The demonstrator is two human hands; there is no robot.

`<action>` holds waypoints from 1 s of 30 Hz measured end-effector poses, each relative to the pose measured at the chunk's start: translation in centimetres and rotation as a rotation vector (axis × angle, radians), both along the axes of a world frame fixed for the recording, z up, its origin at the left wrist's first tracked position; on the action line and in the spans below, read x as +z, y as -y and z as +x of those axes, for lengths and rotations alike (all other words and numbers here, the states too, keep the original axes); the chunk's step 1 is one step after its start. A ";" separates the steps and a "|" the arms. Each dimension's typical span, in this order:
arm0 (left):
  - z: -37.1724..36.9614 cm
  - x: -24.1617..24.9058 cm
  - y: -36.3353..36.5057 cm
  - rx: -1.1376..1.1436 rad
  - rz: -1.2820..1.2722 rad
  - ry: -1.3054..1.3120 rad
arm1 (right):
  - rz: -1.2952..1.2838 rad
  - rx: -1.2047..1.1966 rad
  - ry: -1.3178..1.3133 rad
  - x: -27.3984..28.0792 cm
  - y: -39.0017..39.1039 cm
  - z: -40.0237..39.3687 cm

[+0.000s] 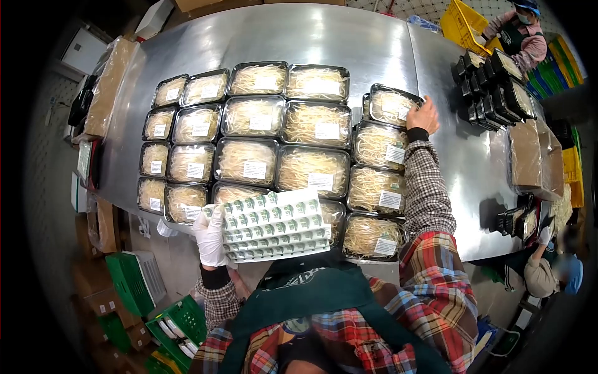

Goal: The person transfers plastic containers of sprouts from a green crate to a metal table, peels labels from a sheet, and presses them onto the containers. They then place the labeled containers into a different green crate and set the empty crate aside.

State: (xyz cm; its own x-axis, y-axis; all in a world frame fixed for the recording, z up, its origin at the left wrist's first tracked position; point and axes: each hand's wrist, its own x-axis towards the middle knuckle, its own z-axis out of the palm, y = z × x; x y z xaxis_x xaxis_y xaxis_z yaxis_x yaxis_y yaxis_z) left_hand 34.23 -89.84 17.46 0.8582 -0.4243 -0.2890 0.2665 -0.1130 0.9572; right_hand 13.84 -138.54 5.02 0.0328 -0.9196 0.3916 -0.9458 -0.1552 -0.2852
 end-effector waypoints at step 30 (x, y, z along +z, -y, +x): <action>-0.3 0.9 1.5 -0.070 -0.106 0.050 | 0.289 1.742 0.178 16.0 -26.2 11.7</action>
